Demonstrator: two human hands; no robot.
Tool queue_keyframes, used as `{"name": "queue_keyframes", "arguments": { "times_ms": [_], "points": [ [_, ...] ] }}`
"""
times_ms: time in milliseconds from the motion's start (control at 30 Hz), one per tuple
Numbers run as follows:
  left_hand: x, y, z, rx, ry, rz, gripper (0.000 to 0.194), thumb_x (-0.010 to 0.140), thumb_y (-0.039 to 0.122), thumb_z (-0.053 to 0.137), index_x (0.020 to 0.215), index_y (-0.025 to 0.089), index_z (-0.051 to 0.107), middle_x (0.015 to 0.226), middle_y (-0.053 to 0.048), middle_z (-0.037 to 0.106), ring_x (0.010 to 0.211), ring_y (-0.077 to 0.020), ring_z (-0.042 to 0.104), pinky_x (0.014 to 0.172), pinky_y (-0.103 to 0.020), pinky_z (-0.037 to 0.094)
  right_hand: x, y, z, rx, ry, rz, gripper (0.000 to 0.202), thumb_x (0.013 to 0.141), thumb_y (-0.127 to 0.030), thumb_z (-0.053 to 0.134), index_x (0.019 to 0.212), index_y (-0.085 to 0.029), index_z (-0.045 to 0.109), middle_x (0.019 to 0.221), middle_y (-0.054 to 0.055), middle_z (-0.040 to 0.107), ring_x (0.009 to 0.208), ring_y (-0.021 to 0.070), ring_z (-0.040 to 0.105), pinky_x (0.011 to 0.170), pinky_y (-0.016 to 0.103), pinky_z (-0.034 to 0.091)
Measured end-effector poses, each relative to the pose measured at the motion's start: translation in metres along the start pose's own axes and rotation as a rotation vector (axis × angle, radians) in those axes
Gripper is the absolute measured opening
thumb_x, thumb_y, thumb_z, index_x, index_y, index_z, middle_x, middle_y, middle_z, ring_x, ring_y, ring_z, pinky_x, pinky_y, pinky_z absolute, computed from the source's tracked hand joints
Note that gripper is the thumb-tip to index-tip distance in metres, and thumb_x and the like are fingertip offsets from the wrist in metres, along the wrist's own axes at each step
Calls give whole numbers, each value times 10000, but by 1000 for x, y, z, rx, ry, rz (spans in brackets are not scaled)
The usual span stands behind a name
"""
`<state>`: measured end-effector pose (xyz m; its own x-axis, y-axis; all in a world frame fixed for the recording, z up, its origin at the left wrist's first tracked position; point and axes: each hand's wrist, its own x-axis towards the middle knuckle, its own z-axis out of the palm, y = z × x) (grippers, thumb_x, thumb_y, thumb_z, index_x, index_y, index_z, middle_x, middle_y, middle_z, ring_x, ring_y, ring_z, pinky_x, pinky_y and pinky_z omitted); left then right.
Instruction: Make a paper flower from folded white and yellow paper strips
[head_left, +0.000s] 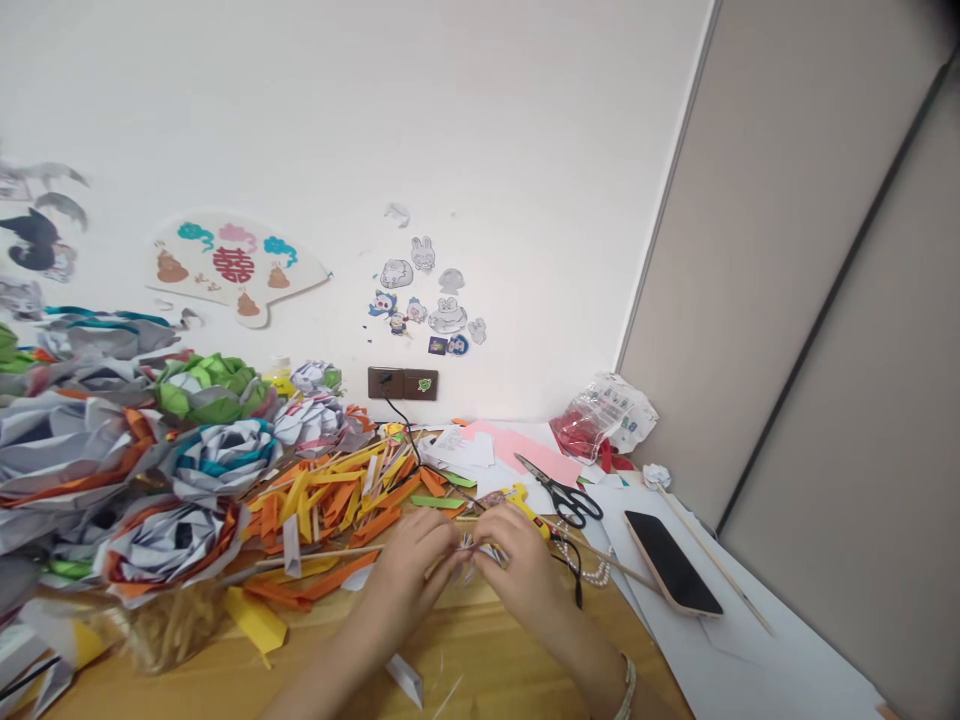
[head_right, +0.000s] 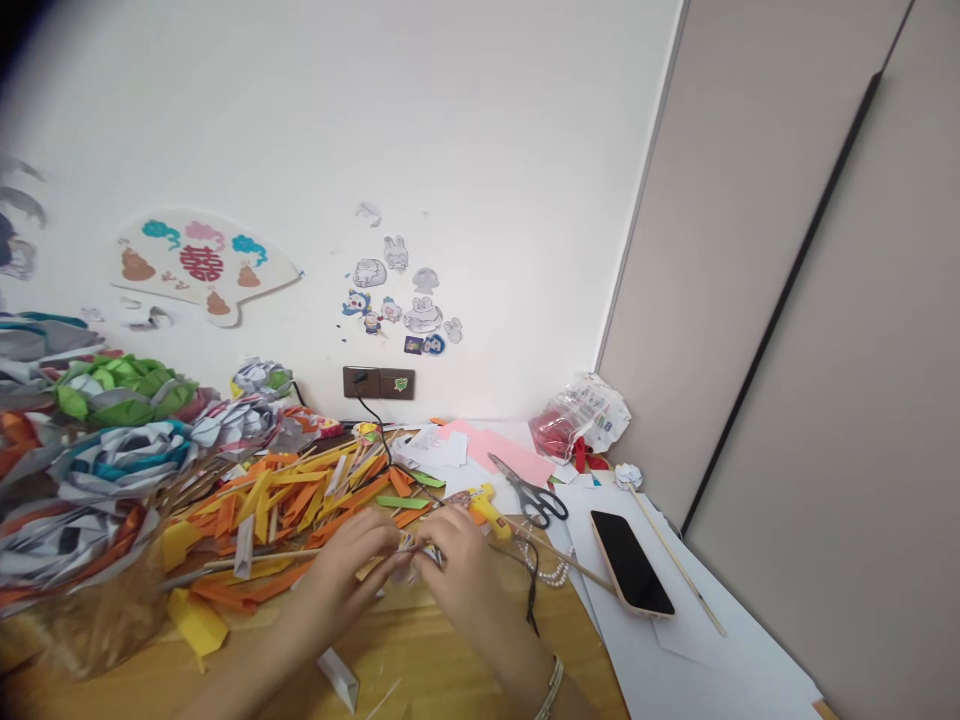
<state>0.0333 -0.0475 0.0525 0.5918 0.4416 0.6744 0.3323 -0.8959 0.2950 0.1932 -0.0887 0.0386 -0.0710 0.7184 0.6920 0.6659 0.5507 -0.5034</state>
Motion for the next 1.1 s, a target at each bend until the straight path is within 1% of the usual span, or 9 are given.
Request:
{"name": "queue_keyframes", "arguments": {
  "times_ms": [100, 200, 333, 400, 567, 667, 767, 967, 1100],
  "points": [
    [4, 1, -7, -206, -146, -163, 263, 848, 317, 429, 666, 164, 539, 645, -11, 546, 633, -132, 499, 602, -225, 393, 2, 2, -1, 312, -123, 265, 106, 661, -170, 652, 666, -183, 547, 667, -18, 558, 658, 133, 530, 612, 240, 425],
    [4, -6, -5, -375, -247, -318, 248, 798, 357, 493, 682, 152, 568, 674, -7, 577, 661, -134, 518, 637, -226, 400, -1, 11, 4, 603, -259, 495, 201, 602, -240, 714, 689, -167, 547, 641, -32, 553, 594, 108, 528, 569, 222, 412],
    [-4, -28, 7, -571, -470, -448, 270, 711, 400, 583, 703, 132, 557, 628, 21, 542, 582, -108, 478, 539, -201, 366, -8, 25, 15, 682, -359, 661, 289, 514, -276, 767, 642, -141, 546, 596, -26, 564, 548, 93, 522, 544, 213, 384],
    [-9, -37, 13, -578, -491, -471, 291, 680, 411, 610, 704, 127, 551, 638, 17, 550, 587, -108, 485, 538, -201, 364, -11, 31, 21, 684, -382, 713, 296, 498, -279, 766, 619, -137, 535, 575, -21, 566, 526, 92, 516, 518, 208, 368],
    [-14, -45, 19, -550, -485, -515, 302, 642, 411, 634, 630, 134, 516, 596, 25, 529, 566, -107, 480, 516, -199, 354, -16, 38, 36, 543, -331, 699, 220, 518, -194, 716, 584, -146, 513, 535, -47, 526, 485, 76, 467, 473, 192, 330],
    [-15, -47, 20, -512, -467, -525, 283, 639, 394, 631, 624, 140, 508, 576, 39, 514, 543, -97, 464, 499, -193, 342, -17, 32, 39, 384, -270, 666, 173, 556, -139, 665, 553, -153, 493, 506, -64, 478, 476, 66, 423, 456, 182, 298],
    [-16, -49, 21, -494, -476, -522, 257, 597, 340, 659, 682, 138, 524, 610, 30, 543, 571, -109, 488, 508, -196, 353, -16, 24, 38, 280, -234, 625, 173, 573, -115, 646, 535, -156, 482, 513, -64, 468, 493, 70, 414, 459, 181, 292],
    [-13, -41, 14, -471, -525, -576, 236, 572, 299, 643, 696, 133, 531, 609, 23, 543, 566, -114, 490, 506, -202, 361, -17, 26, 35, 444, -351, 659, 187, 546, -112, 664, 597, -158, 491, 546, -63, 501, 504, 79, 452, 477, 183, 340],
    [-11, -35, 12, -363, -520, -578, 166, 546, 215, 614, 677, 142, 542, 601, 30, 552, 567, -114, 493, 492, -191, 335, -18, 28, 36, 401, -346, 657, 173, 539, -75, 635, 564, -160, 486, 519, -71, 484, 497, 76, 439, 456, 174, 322]
  ]
}}
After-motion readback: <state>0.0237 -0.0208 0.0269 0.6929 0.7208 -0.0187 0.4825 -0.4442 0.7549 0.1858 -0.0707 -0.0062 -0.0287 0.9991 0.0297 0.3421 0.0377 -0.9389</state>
